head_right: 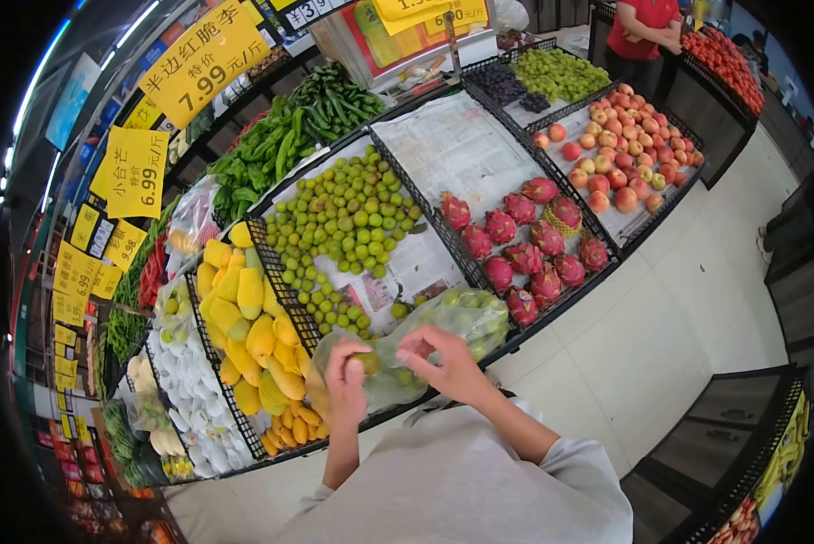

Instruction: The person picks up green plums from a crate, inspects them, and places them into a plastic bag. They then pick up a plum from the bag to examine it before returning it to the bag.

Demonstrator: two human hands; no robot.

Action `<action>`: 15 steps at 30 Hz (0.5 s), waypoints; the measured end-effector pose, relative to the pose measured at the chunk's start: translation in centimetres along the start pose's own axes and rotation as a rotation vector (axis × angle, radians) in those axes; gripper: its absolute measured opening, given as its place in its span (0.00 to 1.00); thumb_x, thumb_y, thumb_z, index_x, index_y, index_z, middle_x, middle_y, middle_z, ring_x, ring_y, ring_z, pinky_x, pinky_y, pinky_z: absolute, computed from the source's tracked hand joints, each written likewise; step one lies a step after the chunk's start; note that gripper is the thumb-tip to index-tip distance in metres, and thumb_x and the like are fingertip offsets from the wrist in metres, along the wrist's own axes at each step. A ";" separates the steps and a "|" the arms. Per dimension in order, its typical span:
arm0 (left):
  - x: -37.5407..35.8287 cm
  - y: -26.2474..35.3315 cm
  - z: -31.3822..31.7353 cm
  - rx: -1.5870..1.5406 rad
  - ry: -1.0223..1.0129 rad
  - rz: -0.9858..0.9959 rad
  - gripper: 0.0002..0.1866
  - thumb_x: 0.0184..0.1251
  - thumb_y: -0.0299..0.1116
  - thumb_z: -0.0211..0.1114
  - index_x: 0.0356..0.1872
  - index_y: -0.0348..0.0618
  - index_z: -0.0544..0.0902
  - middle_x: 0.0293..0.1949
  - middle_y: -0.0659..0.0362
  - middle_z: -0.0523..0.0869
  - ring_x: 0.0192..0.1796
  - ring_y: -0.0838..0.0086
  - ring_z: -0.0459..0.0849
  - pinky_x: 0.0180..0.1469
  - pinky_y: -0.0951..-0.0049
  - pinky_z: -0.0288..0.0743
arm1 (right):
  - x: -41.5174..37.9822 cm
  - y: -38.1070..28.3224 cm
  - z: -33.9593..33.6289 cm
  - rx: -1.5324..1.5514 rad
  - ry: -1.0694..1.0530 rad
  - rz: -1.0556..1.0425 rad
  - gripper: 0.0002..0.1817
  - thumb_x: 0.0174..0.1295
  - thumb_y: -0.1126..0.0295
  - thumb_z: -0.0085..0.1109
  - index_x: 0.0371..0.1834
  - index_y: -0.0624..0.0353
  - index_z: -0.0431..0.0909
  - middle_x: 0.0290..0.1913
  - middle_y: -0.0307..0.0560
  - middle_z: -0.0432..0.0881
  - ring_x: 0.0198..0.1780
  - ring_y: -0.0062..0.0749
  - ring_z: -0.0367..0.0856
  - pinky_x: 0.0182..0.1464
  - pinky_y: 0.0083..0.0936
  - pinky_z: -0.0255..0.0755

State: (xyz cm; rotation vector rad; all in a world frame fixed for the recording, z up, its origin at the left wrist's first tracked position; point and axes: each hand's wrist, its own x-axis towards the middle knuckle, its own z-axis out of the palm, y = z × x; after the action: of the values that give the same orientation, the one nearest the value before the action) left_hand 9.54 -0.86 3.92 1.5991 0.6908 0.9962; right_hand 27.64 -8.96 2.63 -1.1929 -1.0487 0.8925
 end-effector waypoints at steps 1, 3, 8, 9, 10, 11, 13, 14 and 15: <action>0.6 0.0 1.2 0.019 -0.053 0.084 0.11 0.79 0.37 0.57 0.49 0.40 0.80 0.40 0.60 0.75 0.40 0.76 0.73 0.42 0.75 0.69 | -0.2 -0.3 0.0 0.033 0.005 0.002 0.11 0.67 0.70 0.67 0.48 0.63 0.81 0.37 0.40 0.83 0.38 0.21 0.80 0.43 0.23 0.76; 0.8 -0.2 2.9 0.031 -0.106 0.157 0.10 0.78 0.36 0.58 0.50 0.41 0.81 0.41 0.59 0.75 0.43 0.75 0.73 0.47 0.73 0.69 | -0.7 -0.8 0.0 0.097 0.012 0.009 0.13 0.68 0.70 0.67 0.52 0.62 0.79 0.38 0.39 0.82 0.39 0.20 0.79 0.44 0.23 0.76; 0.3 0.1 5.2 0.127 -0.079 0.160 0.13 0.78 0.33 0.57 0.57 0.40 0.82 0.43 0.57 0.75 0.46 0.73 0.74 0.49 0.72 0.71 | -1.8 -1.1 -0.3 0.257 0.049 0.069 0.16 0.69 0.72 0.65 0.58 0.62 0.77 0.41 0.38 0.78 0.40 0.18 0.78 0.44 0.20 0.75; 0.2 0.3 5.4 0.115 -0.077 0.133 0.14 0.79 0.34 0.56 0.57 0.39 0.82 0.44 0.57 0.75 0.48 0.72 0.75 0.51 0.72 0.71 | -1.9 -1.0 -0.3 0.270 0.065 0.070 0.16 0.69 0.73 0.65 0.58 0.62 0.76 0.42 0.38 0.77 0.40 0.18 0.78 0.44 0.20 0.75; 0.1 0.5 5.6 0.105 -0.077 0.106 0.16 0.80 0.35 0.54 0.57 0.38 0.82 0.46 0.56 0.76 0.49 0.71 0.75 0.53 0.72 0.70 | -2.0 -0.8 -0.3 0.281 0.089 0.082 0.17 0.69 0.73 0.65 0.58 0.62 0.77 0.42 0.39 0.77 0.40 0.18 0.78 0.45 0.20 0.75; 0.0 0.6 5.6 0.094 -0.078 0.079 0.17 0.81 0.36 0.53 0.58 0.37 0.81 0.48 0.55 0.76 0.50 0.70 0.76 0.55 0.72 0.70 | -2.1 -0.6 -0.2 0.293 0.114 0.094 0.17 0.69 0.73 0.65 0.59 0.62 0.77 0.43 0.39 0.77 0.40 0.18 0.78 0.45 0.19 0.75; 0.2 1.0 5.4 0.073 -0.099 0.081 0.17 0.81 0.35 0.53 0.59 0.37 0.81 0.50 0.55 0.76 0.52 0.70 0.77 0.57 0.71 0.71 | -2.5 -0.3 0.1 0.257 0.133 0.075 0.18 0.69 0.74 0.64 0.61 0.62 0.76 0.46 0.40 0.77 0.43 0.20 0.79 0.48 0.21 0.76; 0.1 1.1 5.3 0.061 -0.107 0.075 0.17 0.81 0.35 0.53 0.60 0.37 0.80 0.52 0.55 0.76 0.53 0.70 0.77 0.58 0.71 0.71 | -2.5 -0.4 0.0 0.208 0.122 0.048 0.18 0.70 0.75 0.63 0.62 0.62 0.75 0.48 0.40 0.78 0.47 0.21 0.80 0.51 0.22 0.78; -0.1 0.5 5.2 -0.075 -0.089 0.034 0.16 0.78 0.28 0.56 0.62 0.38 0.79 0.50 0.56 0.73 0.49 0.75 0.76 0.48 0.75 0.77 | -2.4 -0.5 0.1 0.154 0.108 0.016 0.19 0.71 0.76 0.62 0.63 0.62 0.74 0.51 0.40 0.78 0.50 0.22 0.81 0.53 0.23 0.79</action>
State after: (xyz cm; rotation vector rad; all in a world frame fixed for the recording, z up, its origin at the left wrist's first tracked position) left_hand 13.97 -3.53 4.06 1.5841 0.5612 0.9590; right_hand 26.90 -11.26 2.76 -1.1091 -0.8692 0.8956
